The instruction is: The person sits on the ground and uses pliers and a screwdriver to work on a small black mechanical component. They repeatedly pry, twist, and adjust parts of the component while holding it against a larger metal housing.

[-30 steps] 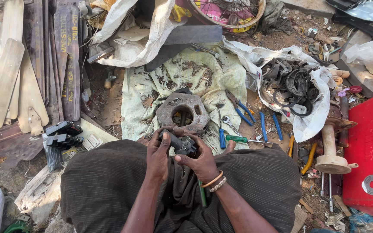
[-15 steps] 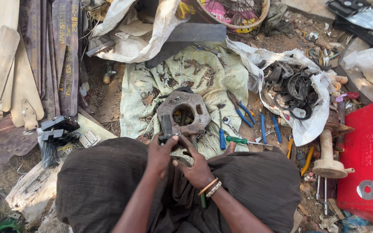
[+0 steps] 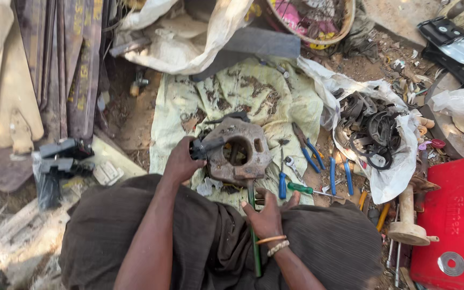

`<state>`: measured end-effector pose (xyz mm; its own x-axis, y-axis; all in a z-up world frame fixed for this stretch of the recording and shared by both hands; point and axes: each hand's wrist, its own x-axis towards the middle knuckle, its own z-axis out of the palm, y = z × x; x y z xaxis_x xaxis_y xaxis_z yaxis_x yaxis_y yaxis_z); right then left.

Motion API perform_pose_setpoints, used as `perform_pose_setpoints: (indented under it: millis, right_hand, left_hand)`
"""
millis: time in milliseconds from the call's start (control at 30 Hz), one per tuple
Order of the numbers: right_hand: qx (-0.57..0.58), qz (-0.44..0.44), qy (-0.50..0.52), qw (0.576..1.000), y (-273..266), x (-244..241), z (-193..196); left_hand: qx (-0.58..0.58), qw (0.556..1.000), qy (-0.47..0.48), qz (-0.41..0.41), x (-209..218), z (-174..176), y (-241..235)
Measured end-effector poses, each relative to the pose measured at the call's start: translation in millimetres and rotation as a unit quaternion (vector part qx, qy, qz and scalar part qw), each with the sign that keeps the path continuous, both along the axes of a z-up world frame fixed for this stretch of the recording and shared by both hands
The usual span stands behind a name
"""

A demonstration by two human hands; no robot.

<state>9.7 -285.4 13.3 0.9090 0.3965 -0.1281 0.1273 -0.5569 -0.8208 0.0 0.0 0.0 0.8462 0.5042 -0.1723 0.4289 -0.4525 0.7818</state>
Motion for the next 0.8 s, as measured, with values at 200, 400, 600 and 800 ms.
perform_pose_setpoints:
  millis: [200, 400, 600, 800]
  right_hand:
    - [0.211, -0.109, 0.500, 0.833, 0.5, 3.6, -0.2]
    - [0.141, -0.086, 0.366, 0.916, 22.0, 4.2, 73.5]
    - [0.164, -0.012, -0.072, 0.984, 49.1, 19.8, 114.4]
    - [-0.002, 0.114, -0.232, 0.966, 93.5, 31.3, 65.3]
  left_hand:
    - [0.044, 0.998, -0.004, -0.033, -4.9, 14.5, 0.4]
    - [0.125, 0.990, 0.010, -0.069, -2.3, 34.5, 6.1]
    - [0.179, 0.981, 0.002, -0.074, -1.3, 33.8, 9.9]
    - [0.158, 0.985, 0.016, -0.071, 1.1, 34.1, 10.8]
